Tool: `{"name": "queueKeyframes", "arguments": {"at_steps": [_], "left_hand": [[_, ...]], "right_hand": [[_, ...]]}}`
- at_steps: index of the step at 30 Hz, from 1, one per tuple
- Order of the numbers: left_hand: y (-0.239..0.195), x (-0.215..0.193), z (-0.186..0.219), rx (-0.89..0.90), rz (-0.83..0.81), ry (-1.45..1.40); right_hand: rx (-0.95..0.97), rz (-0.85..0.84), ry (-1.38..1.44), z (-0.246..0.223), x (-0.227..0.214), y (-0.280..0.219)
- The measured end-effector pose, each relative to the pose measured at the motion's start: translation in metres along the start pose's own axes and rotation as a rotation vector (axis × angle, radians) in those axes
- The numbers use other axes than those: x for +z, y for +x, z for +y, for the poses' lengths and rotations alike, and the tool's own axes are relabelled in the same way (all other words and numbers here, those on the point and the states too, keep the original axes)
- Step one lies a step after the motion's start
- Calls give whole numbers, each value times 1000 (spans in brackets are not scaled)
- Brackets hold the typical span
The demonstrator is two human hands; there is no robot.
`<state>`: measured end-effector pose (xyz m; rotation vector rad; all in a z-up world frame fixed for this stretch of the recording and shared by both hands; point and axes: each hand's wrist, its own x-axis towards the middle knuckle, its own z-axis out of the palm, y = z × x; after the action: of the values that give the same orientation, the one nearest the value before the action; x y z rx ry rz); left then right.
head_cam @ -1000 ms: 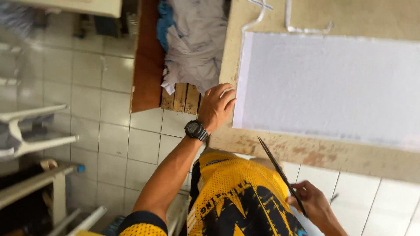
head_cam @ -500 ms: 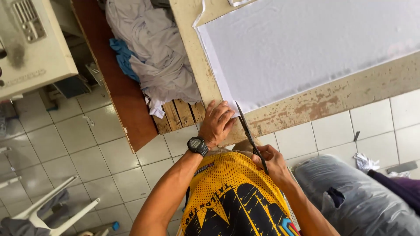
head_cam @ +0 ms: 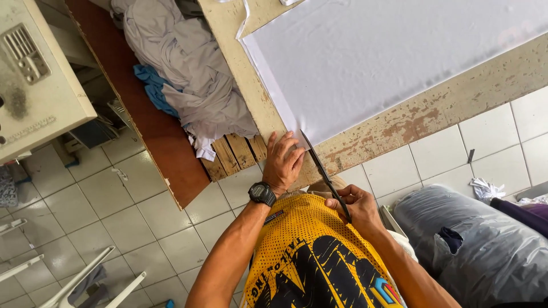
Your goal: Tracing a pattern onto fabric with chalk and cutting it out using tailor's scissors, followed by organizing finished jersey pieces.
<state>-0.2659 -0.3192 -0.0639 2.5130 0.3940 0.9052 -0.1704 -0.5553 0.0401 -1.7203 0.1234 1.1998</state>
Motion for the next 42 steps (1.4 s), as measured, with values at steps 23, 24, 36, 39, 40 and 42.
{"name": "queueKeyframes", "arguments": {"at_steps": [23, 24, 36, 39, 40, 42], "left_hand": [[0, -4, 5, -38, -36, -24], [0, -3, 3, -26, -35, -18], [1, -8, 9, -7, -45, -1], [4, -5, 7, 8, -45, 14], [-1, -4, 9, 2, -58, 5], [-1, -5, 9, -2, -63, 4]], "right_hand": [[-55, -24, 59, -56, 44, 36], [-52, -21, 68, -53, 43, 39], [-104, -47, 80, -70, 55, 65], [-104, -52, 53, -85, 60, 73], [-91, -54, 28, -85, 60, 75], [-103, -62, 29, -79, 63, 98]]}}
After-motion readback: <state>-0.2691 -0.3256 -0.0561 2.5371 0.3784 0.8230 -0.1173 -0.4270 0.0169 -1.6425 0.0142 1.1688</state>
